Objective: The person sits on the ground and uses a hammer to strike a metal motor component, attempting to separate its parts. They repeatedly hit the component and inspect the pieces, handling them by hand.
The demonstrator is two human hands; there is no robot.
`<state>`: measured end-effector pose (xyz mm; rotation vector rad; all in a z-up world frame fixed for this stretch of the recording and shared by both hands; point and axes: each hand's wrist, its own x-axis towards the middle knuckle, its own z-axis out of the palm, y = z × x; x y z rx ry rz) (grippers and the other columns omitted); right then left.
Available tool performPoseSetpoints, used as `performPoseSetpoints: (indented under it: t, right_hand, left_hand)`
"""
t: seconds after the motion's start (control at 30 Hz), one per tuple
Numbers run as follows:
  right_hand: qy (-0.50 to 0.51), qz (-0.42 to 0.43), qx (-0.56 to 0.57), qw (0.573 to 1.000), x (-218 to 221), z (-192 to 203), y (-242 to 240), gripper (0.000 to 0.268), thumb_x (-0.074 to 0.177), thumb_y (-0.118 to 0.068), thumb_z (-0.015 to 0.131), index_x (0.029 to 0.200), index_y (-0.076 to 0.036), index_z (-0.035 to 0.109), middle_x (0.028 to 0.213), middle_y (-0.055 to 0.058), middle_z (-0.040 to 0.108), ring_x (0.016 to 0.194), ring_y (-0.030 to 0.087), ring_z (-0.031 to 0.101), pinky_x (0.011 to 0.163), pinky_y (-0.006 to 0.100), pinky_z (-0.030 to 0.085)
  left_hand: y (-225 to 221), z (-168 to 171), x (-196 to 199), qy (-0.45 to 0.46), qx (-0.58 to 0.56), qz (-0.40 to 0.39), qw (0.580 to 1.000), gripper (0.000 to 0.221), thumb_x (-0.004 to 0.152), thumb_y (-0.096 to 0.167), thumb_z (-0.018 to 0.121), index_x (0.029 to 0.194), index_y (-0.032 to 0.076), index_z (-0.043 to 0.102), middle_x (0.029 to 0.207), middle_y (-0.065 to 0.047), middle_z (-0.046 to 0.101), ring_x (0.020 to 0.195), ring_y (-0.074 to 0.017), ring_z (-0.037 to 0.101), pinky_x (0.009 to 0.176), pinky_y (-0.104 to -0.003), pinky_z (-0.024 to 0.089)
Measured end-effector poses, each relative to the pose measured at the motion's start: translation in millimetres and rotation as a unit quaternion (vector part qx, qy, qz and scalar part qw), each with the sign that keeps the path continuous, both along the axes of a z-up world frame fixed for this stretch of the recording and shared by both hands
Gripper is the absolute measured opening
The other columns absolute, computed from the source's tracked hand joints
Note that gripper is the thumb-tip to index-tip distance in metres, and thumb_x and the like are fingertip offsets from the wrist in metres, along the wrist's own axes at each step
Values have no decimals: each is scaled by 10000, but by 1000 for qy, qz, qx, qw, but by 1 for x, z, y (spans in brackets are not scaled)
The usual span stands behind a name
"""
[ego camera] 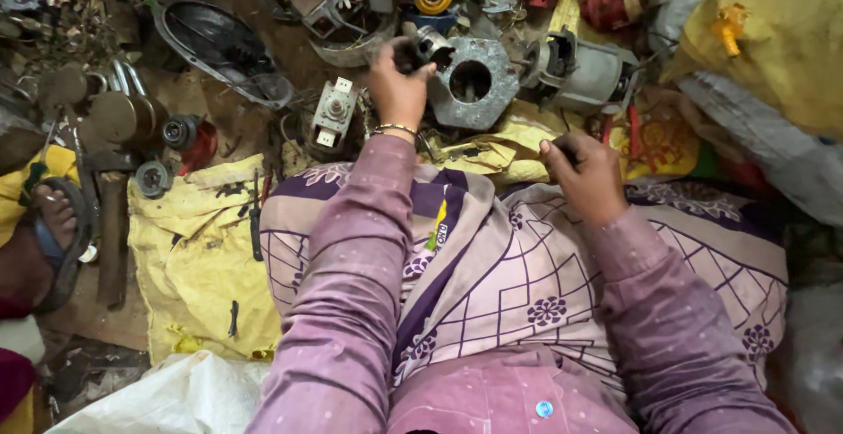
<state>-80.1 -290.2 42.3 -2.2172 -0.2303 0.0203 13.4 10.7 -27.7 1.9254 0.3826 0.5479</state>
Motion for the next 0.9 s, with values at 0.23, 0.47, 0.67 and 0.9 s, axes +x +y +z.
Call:
performPoseSetpoints:
  t: [0.23,0.47,0.67,0.9]
  right_hand:
    - [1,-3,10,1000,-2,9,-1,282,995,-244,726,977,37,726,777,130,692,640,166,633,582,334,493]
    - [63,1,33,997,1,5,2,303,991,-269,709,930,28,725,759,107,704,633,139,635,566,322,495]
    - [76,-3,23,997,3,3,2,313,982,-278,709,928,29,735,760,108,708,637,150,636,572,328,486]
    - [87,7,3,996,4,-12,-2,308,978,-286,710,934,17,744,757,112,718,627,149,645,573,327,490]
  left_hand:
    - [-20,-1,-10,29,13,-65,997,468,651,49,946,1059,69,717,1022,-99,773,902,-226,763,814,-325,595]
    - [-37,-14,-13,30,102,-84,991,575,582,63,955,1089,18,688,1057,-186,725,1007,-374,688,882,-418,538]
    - [-45,-18,-11,69,156,-96,981,543,602,62,934,1068,-3,664,1069,-218,699,1022,-434,654,871,-476,518]
    - [-40,-39,-7,108,163,-114,974,562,640,98,930,1106,7,631,1102,-198,698,1050,-405,662,895,-472,522]
